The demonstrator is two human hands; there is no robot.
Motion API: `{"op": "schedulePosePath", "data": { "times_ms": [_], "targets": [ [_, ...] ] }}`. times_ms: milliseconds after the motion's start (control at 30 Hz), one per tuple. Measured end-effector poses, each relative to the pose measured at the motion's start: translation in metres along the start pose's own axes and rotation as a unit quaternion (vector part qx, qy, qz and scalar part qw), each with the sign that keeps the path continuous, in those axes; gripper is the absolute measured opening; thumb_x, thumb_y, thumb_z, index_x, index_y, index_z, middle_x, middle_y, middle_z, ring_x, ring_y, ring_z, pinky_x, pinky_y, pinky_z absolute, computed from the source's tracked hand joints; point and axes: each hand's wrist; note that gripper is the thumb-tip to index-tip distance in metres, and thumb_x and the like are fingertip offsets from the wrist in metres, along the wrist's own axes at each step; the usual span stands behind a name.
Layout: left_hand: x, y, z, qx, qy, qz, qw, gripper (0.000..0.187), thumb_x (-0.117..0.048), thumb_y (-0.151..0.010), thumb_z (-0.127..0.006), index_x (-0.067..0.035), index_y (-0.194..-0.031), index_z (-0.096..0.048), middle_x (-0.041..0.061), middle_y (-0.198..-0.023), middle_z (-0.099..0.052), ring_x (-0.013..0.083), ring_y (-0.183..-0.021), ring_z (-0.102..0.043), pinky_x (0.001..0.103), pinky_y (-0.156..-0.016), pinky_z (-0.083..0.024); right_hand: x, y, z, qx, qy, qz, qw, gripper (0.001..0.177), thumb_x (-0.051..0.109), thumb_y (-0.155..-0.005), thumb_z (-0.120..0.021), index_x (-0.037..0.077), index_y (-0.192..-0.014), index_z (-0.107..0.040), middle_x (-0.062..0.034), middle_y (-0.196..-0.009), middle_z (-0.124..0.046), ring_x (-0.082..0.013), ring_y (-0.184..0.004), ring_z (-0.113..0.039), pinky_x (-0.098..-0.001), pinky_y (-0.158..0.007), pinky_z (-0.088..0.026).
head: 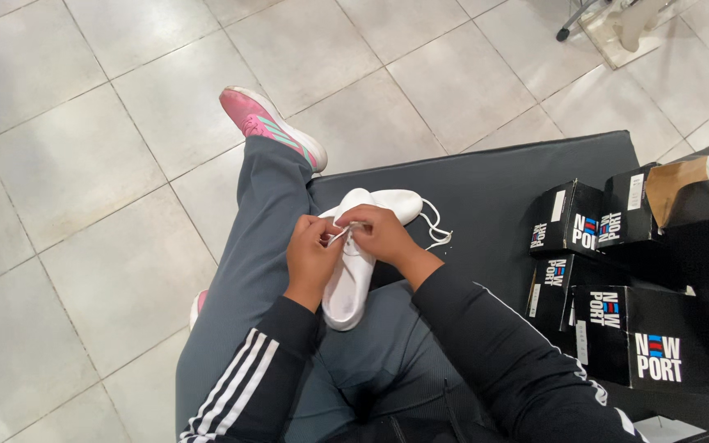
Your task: The person laces a pair of white shoes. They take the shoes out of a box, thread a lace through the eyelets of each shoe one by one, and place the shoes on a bench.
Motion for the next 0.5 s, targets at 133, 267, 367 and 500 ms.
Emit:
{"op": "schedulePosePath", "data": {
  "times_ms": [133, 267, 367, 500],
  "targets": [
    [0.005, -0.002, 0.002, 0.008, -0.026, -0.036, 0.999, 0.013, -0.021, -0.082, -0.093, -0.025, -0.087, -0.081, -0.001, -0.098, -0.069, 0.0322, -0.094, -0.080, 0.044, -0.082, -0.066, -0.005, -0.004, 0.005, -0.082, -0.091, -0.087, 0.989, 0.037, 0.004, -0.095, -0.073, 0.023, -0.121, -0.093, -0.0023, -0.117, -0.087, -0.0184, -0.106, -0.076, -0.0368, -0.100, -0.059],
    [0.010, -0.003, 0.002, 0.041, -0.065, -0.019, 0.997, 0.014, -0.020, -0.084, -0.091, -0.025, -0.091, -0.080, -0.003, -0.104, -0.070, 0.0286, -0.103, -0.078, 0.043, -0.091, -0.064, -0.009, -0.004, 0.021, -0.258, -0.124, -0.111, 0.952, 0.034, -0.001, -0.096, -0.077, 0.023, -0.113, -0.093, 0.0013, -0.108, -0.088, -0.0074, -0.104, -0.076, -0.0267, -0.097, -0.059],
    [0.015, -0.004, -0.001, 0.054, -0.093, -0.018, 0.994, 0.017, -0.023, -0.084, -0.091, -0.026, -0.094, -0.078, -0.004, -0.106, -0.070, 0.0268, -0.105, -0.076, 0.044, -0.094, -0.063, 0.000, -0.002, 0.031, -0.357, -0.208, -0.107, 0.904, 0.023, 0.001, -0.102, -0.075, 0.016, -0.113, -0.089, 0.0020, -0.103, -0.086, -0.0011, -0.090, -0.068, -0.0189, -0.081, -0.057],
    [0.021, -0.005, -0.005, 0.068, -0.069, -0.064, 0.993, 0.025, -0.023, -0.083, -0.092, -0.023, -0.103, -0.077, 0.001, -0.109, -0.070, 0.0319, -0.114, -0.074, 0.047, -0.104, -0.059, 0.020, -0.002, 0.043, -0.393, -0.264, -0.114, 0.873, 0.015, 0.004, -0.104, -0.075, 0.016, -0.111, -0.081, 0.0047, -0.101, -0.084, 0.0056, -0.076, -0.059, -0.0097, -0.067, -0.046]
  ]
}}
Point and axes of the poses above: each hand's wrist, its own y-axis away from the middle knuckle, its own z-axis out of the back of the hand, x = y × z
